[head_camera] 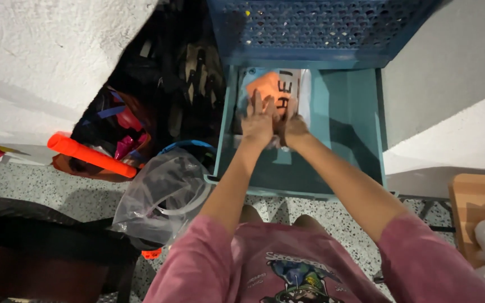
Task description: The person removes clothes, a pouch, and a white package from a drawer and places them on a table. They take items out of the pouch and package, then sort through the pile of clothes and accessories on the table.
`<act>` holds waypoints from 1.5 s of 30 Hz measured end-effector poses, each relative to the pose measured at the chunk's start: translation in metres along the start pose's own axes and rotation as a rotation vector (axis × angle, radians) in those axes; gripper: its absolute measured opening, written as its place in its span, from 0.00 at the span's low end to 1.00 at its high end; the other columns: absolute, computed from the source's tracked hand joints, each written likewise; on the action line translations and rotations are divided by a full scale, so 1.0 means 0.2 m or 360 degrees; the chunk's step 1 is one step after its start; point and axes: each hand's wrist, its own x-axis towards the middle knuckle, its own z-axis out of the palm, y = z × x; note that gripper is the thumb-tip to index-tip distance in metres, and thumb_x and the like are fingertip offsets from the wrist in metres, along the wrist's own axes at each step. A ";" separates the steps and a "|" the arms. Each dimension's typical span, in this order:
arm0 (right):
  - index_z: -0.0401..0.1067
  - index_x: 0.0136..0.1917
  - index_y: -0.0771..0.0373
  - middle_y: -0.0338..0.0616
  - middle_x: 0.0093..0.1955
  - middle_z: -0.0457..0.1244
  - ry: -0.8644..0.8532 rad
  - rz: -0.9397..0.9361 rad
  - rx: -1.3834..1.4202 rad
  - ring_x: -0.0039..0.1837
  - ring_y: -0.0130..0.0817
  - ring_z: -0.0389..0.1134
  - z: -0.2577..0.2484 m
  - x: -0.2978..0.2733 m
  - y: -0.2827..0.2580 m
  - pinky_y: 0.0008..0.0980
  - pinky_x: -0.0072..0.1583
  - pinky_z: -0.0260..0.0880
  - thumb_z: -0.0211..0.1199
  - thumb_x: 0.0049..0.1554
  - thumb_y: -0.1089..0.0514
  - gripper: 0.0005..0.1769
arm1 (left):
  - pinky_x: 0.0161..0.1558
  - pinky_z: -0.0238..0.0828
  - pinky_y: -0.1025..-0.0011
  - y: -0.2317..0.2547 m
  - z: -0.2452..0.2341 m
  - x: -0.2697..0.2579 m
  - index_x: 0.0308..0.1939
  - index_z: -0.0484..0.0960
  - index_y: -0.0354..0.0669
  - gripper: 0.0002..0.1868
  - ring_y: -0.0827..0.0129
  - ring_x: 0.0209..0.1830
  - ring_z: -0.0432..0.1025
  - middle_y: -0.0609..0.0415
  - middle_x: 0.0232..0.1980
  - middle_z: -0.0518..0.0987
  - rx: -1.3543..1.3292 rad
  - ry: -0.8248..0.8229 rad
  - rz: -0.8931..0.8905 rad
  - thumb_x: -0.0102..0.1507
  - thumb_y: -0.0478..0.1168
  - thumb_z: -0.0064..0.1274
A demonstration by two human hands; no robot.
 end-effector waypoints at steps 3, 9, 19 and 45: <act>0.27 0.84 0.44 0.75 0.82 0.19 0.0070 0.0137 0.0051 0.71 0.77 0.56 -0.08 -0.05 -0.04 0.52 0.66 0.68 0.75 0.51 0.44 0.67 | 0.72 0.50 0.46 -0.03 0.11 0.00 0.80 0.51 0.58 0.51 0.40 0.82 0.40 0.39 0.83 0.34 0.0222 0.0087 0.0045 0.56 0.39 0.60; 0.34 0.82 0.32 0.66 0.82 0.19 0.0340 0.0129 -0.0145 0.73 0.74 0.52 0.39 0.14 0.13 0.68 0.62 0.64 0.71 0.55 0.52 0.57 | 0.69 0.61 0.51 -0.17 0.41 0.02 0.80 0.49 0.61 0.54 0.31 0.78 0.46 0.35 0.83 0.34 -0.0070 -0.0199 -0.0091 0.54 0.37 0.61; 0.35 0.85 0.38 0.78 0.82 0.20 0.0517 0.0005 -0.0392 0.67 0.82 0.57 0.35 0.39 0.22 0.57 0.63 0.68 0.62 0.62 0.58 0.50 | 0.63 0.53 0.27 -0.09 0.24 0.03 0.77 0.43 0.60 0.43 0.26 0.78 0.39 0.39 0.82 0.33 0.0205 -0.0089 -0.0113 0.65 0.50 0.53; 0.70 0.68 0.60 0.62 0.71 0.61 0.1439 0.0882 0.0845 0.70 0.61 0.62 -0.05 -2.49 0.54 0.49 0.68 0.64 0.68 0.57 0.51 0.28 | 0.65 0.58 0.48 1.74 -0.35 -1.27 0.68 0.69 0.37 0.38 0.37 0.72 0.57 0.29 0.75 0.59 -0.0781 0.0074 0.1022 0.54 0.35 0.63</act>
